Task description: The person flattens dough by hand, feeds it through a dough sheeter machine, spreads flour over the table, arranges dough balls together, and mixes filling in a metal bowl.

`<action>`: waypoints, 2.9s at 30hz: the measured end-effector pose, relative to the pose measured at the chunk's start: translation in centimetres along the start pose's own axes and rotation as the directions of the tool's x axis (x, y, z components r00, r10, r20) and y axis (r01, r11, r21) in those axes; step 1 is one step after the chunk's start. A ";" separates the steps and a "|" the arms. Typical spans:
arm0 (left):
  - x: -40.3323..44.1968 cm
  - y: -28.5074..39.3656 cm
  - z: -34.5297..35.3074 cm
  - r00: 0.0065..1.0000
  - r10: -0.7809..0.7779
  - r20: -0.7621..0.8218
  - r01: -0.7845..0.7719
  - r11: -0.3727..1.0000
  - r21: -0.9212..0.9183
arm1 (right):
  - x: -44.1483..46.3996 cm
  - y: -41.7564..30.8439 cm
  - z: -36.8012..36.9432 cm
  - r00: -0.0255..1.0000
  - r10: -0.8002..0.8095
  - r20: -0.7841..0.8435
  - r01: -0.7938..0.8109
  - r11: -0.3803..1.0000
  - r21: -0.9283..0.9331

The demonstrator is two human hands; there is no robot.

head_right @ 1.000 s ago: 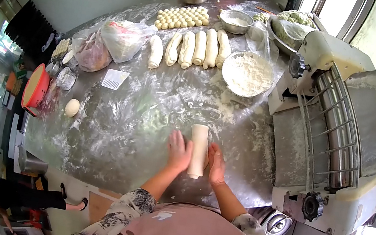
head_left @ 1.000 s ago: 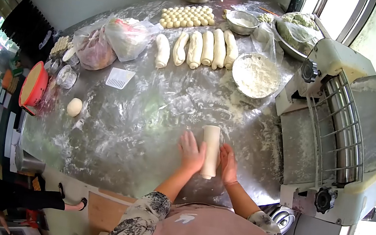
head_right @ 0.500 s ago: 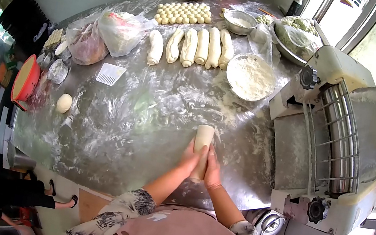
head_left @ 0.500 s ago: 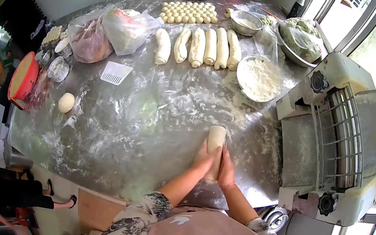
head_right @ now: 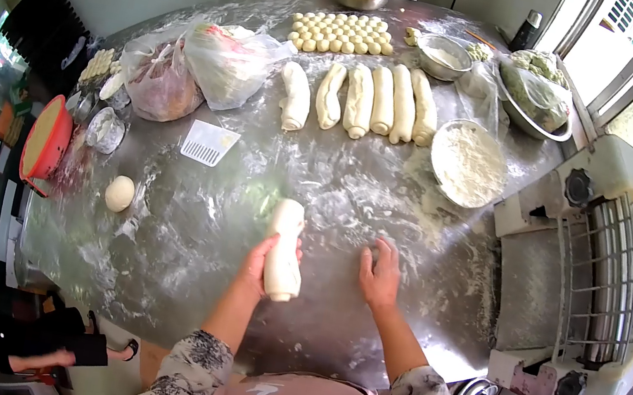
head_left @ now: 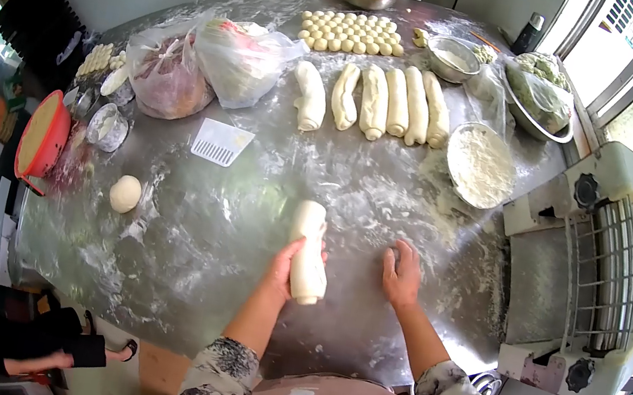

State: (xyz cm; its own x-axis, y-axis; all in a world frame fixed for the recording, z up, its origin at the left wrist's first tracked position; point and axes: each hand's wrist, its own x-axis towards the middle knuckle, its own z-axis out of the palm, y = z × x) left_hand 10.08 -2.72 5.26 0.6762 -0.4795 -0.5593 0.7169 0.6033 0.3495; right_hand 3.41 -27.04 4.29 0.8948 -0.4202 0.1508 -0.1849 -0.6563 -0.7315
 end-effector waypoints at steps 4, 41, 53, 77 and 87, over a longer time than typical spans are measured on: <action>3.3 9.9 0.4 0.995 0.093 -0.040 -0.084 0.980 0.182 | -0.5 0.3 1.9 0.958 -0.274 0.083 0.286 0.912 -0.295; 34.6 23.9 10.5 0.683 0.526 0.507 -0.271 -0.461 0.845 | 1.1 -0.7 2.2 0.987 -0.140 0.082 0.160 0.922 -0.353; 34.6 20.6 14.1 0.590 0.562 0.579 -0.387 -0.432 0.814 | 1.2 -0.8 2.2 0.986 -0.142 0.082 0.163 0.914 -0.372; 25.6 24.3 6.9 0.545 0.827 0.136 0.174 -0.270 0.947 | 0.9 -0.2 2.7 0.985 -0.155 0.073 0.171 0.923 -0.344; 30.3 27.1 8.2 0.790 0.614 0.013 -0.009 -0.010 1.000 | 0.7 -0.1 2.6 0.988 -0.137 0.075 0.155 0.925 -0.346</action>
State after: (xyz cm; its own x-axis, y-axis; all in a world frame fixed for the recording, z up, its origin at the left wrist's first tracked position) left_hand 51.43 -6.13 3.96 0.9760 -0.0170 -0.2171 0.1563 -0.6392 0.7530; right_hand 5.16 -25.65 2.69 0.9396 -0.2781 0.1996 -0.1732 -0.8891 -0.4236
